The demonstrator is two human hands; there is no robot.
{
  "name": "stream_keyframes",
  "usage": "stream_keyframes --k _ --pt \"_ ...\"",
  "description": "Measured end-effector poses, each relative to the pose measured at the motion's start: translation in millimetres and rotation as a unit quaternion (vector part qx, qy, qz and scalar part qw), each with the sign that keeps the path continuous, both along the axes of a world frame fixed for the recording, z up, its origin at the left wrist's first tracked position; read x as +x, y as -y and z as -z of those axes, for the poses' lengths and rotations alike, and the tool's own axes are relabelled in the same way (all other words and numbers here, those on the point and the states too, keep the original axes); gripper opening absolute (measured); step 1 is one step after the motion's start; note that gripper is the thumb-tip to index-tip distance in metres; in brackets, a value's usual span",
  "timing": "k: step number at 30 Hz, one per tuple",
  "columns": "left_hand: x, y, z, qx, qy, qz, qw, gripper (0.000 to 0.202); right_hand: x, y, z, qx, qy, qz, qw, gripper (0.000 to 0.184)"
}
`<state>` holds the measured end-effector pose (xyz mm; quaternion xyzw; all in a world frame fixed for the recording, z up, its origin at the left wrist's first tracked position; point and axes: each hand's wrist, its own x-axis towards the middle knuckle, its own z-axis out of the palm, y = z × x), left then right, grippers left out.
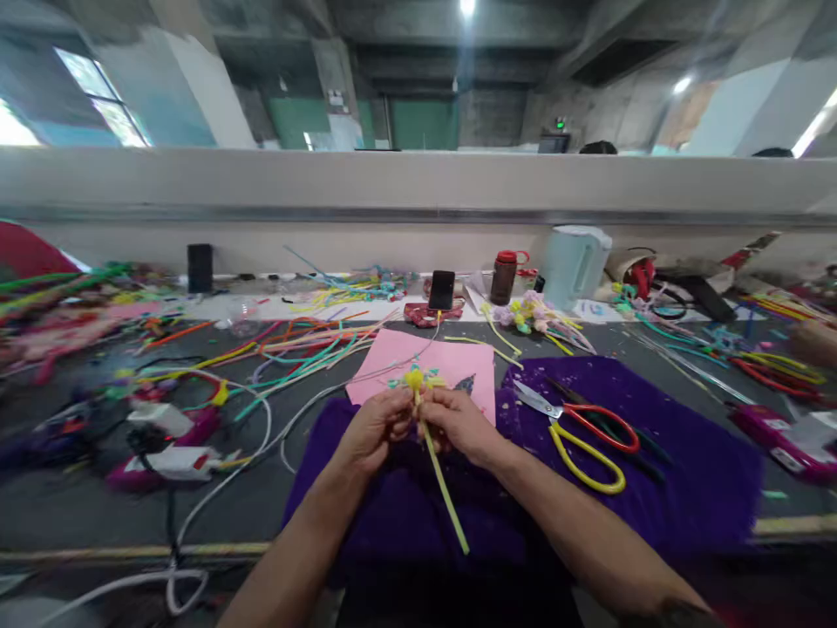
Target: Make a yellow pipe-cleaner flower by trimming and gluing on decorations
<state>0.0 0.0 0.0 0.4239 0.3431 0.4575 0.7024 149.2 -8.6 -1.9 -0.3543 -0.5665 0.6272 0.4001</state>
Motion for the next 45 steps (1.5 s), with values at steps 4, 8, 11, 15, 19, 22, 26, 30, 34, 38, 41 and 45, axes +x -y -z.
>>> stream_keyframes --k 4,8,11,15,19,22,26,30,34,38,41,45 --pt "2.0 0.6 -1.0 0.014 -0.002 -0.011 1.000 0.024 0.0 -0.8 -0.1 0.004 0.006 0.000 1.000 0.020" --pt "4.1 1.4 0.5 0.022 -0.013 -0.039 0.999 0.022 -1.7 0.5 -1.7 0.014 0.016 0.001 1.000 0.024" --pt "5.8 1.8 1.0 0.032 -0.029 -0.064 0.997 0.023 -3.3 1.5 -2.8 0.021 0.024 0.004 0.999 0.027" --pt "7.0 1.7 0.5 0.043 -0.048 -0.092 0.994 0.023 -4.1 1.3 -2.2 0.024 0.029 0.007 0.999 0.029" --pt "7.7 1.4 1.0 0.041 -0.050 -0.095 0.993 0.022 -3.5 0.7 -1.0 0.025 0.032 0.008 0.999 0.028" --pt "8.6 1.3 1.3 0.039 -0.049 -0.100 0.993 0.023 -3.5 0.9 -0.9 0.030 0.031 0.007 0.999 0.027" --pt "10.0 1.4 0.7 0.039 -0.048 -0.111 0.992 0.025 -4.6 2.0 -0.3 0.039 0.030 0.010 0.999 0.028" --pt "9.4 1.4 -0.5 0.033 -0.038 -0.115 0.992 0.023 -4.7 2.3 1.4 0.049 0.028 0.021 0.998 0.027" --pt "6.5 0.6 -2.2 0.016 -0.026 -0.070 0.997 0.024 -2.1 0.3 0.5 0.051 0.030 0.032 0.998 0.029" --pt "4.4 0.6 -4.5 0.004 -0.002 -0.027 1.000 0.027 -0.3 -1.3 -2.6 0.050 0.033 0.039 0.997 0.030" --pt "4.3 1.2 -5.6 -0.017 0.009 -0.025 1.000 0.028 -0.8 -0.8 -3.7 0.049 0.035 0.038 0.997 0.031" --pt "5.1 0.9 -5.0 -0.016 0.031 -0.035 0.999 0.028 -1.7 0.1 -2.8 0.048 0.039 0.032 0.998 0.031"
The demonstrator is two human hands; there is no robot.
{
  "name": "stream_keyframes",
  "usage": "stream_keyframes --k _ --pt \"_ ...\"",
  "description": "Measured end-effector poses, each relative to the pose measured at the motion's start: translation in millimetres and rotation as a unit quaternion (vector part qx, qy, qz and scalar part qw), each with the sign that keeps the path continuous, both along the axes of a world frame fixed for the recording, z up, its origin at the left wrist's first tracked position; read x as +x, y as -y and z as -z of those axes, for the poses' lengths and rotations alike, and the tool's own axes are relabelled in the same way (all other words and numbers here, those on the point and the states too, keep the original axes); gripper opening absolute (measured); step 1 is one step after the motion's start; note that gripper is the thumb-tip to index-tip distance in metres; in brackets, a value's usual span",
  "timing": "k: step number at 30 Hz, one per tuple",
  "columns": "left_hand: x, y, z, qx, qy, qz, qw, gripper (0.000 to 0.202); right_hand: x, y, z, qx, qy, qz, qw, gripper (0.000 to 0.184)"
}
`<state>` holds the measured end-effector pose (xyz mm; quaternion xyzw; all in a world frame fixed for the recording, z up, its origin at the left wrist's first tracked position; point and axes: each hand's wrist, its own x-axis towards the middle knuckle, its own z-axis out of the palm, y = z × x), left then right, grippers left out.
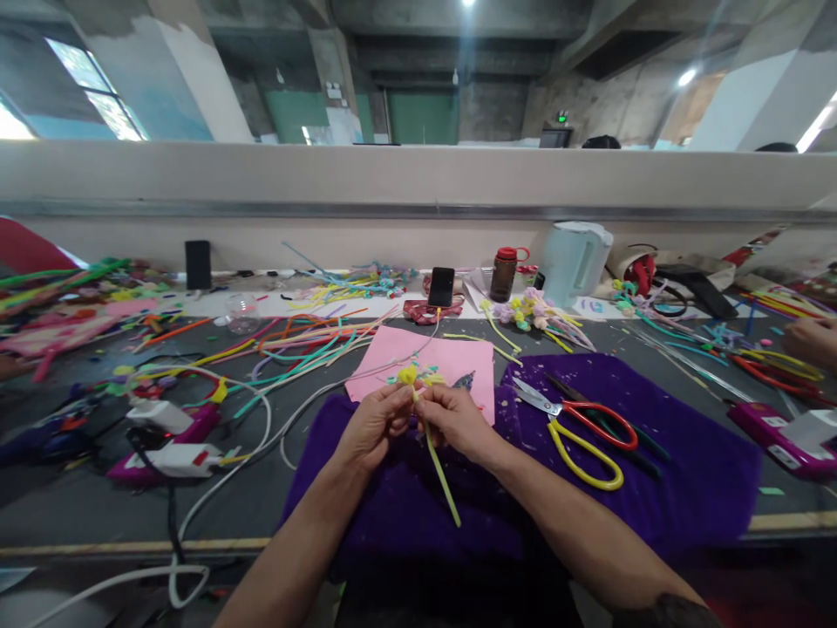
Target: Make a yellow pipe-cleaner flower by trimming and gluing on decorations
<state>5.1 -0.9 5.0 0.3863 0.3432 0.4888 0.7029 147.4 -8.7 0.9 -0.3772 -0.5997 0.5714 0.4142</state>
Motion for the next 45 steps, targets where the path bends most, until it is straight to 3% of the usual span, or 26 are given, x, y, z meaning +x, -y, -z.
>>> stream_keyframes --k 20,29,45 --pt "2.5 -0.5 3.7 0.024 -0.021 -0.051 0.998 0.023 -3.4 3.5 2.6 0.027 0.011 0.010 1.000 0.029" --pt "0.7 2.8 -2.3 0.020 -0.039 0.003 0.999 0.029 1.4 -1.3 1.3 0.017 0.002 0.023 1.000 0.035" --pt "-1.1 -1.4 1.6 0.021 -0.021 -0.030 0.999 0.029 -0.9 2.6 3.2 0.007 0.016 -0.021 1.000 0.032"
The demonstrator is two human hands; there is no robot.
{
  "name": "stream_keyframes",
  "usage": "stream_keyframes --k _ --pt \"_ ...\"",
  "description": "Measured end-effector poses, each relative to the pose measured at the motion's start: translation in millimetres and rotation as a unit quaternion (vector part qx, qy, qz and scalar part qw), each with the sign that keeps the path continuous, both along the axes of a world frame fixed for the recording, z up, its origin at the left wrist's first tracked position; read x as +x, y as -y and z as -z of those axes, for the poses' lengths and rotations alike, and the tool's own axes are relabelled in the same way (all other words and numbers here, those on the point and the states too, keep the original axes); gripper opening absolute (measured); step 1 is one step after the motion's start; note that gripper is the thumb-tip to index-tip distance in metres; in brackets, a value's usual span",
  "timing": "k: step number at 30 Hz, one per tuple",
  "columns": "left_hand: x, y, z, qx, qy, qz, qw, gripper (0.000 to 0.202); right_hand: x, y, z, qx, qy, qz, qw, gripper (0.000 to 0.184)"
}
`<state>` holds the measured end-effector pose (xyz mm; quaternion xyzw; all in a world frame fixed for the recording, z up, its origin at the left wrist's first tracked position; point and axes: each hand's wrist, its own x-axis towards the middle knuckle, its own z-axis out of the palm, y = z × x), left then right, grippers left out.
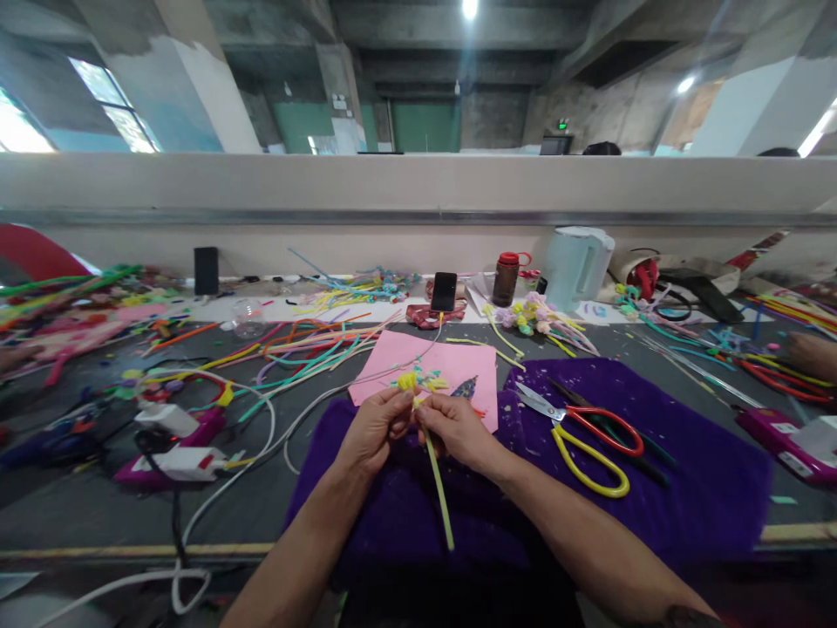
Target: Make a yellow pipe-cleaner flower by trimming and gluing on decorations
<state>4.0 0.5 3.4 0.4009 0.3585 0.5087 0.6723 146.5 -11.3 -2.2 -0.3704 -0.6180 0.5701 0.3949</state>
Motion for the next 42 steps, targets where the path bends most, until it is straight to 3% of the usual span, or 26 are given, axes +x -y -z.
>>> stream_keyframes --k 11,16,22,32,42 --pt "1.6 0.8 -0.2 -0.008 0.010 -0.021 1.000 0.026 -1.3 1.3 0.2 0.018 0.008 0.002 1.000 0.033" --pt "3.2 0.8 2.9 0.006 0.014 -0.037 0.999 0.027 -3.6 1.4 2.6 0.034 0.004 0.035 0.999 0.031" --pt "3.8 3.3 1.0 -0.005 -0.002 0.016 1.000 0.022 -0.2 -0.1 0.6 0.042 -0.007 0.060 0.997 0.036" --pt "0.9 0.5 0.1 -0.006 0.014 0.023 1.000 0.023 -0.8 -1.0 -0.1 0.005 -0.012 0.034 0.999 0.033" --pt "1.0 -0.9 4.7 0.005 0.002 -0.005 1.000 0.025 -1.7 1.1 0.9 0.021 0.002 0.017 1.000 0.033"
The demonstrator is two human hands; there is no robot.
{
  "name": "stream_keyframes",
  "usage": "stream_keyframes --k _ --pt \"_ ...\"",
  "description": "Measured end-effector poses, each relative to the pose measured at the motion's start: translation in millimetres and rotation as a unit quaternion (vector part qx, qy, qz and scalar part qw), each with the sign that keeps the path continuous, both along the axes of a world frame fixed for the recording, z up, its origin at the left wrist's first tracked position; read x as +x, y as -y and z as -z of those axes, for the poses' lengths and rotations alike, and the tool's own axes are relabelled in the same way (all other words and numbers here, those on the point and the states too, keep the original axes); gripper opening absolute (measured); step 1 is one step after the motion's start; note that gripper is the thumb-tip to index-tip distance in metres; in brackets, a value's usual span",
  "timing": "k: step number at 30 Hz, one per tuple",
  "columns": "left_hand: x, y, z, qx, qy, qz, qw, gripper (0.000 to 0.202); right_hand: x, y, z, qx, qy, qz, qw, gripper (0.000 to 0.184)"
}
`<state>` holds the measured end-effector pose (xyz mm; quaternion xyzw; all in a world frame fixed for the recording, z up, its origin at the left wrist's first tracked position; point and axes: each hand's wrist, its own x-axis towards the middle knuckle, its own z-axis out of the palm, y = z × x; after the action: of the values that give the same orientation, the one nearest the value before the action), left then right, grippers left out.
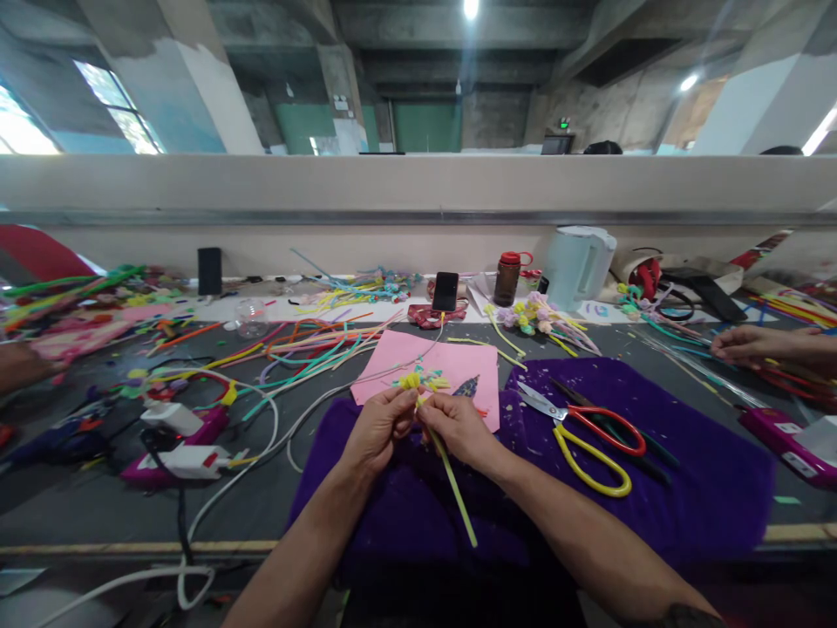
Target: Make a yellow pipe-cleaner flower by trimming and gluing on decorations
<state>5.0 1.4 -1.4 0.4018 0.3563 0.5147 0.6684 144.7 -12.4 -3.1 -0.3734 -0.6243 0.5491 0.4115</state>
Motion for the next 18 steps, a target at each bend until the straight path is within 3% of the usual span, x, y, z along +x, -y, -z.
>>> stream_keyframes --k 8,18 --pt "1.3 0.0 -1.1 -0.005 -0.001 -0.004 1.000 0.024 -0.1 0.1 1.3 0.001 0.003 -0.007 1.000 0.033" --pt "-2.9 2.8 -4.2 -0.008 -0.043 0.035 0.998 0.028 1.7 -1.1 -2.4 -0.031 -0.012 -0.012 0.999 0.032"
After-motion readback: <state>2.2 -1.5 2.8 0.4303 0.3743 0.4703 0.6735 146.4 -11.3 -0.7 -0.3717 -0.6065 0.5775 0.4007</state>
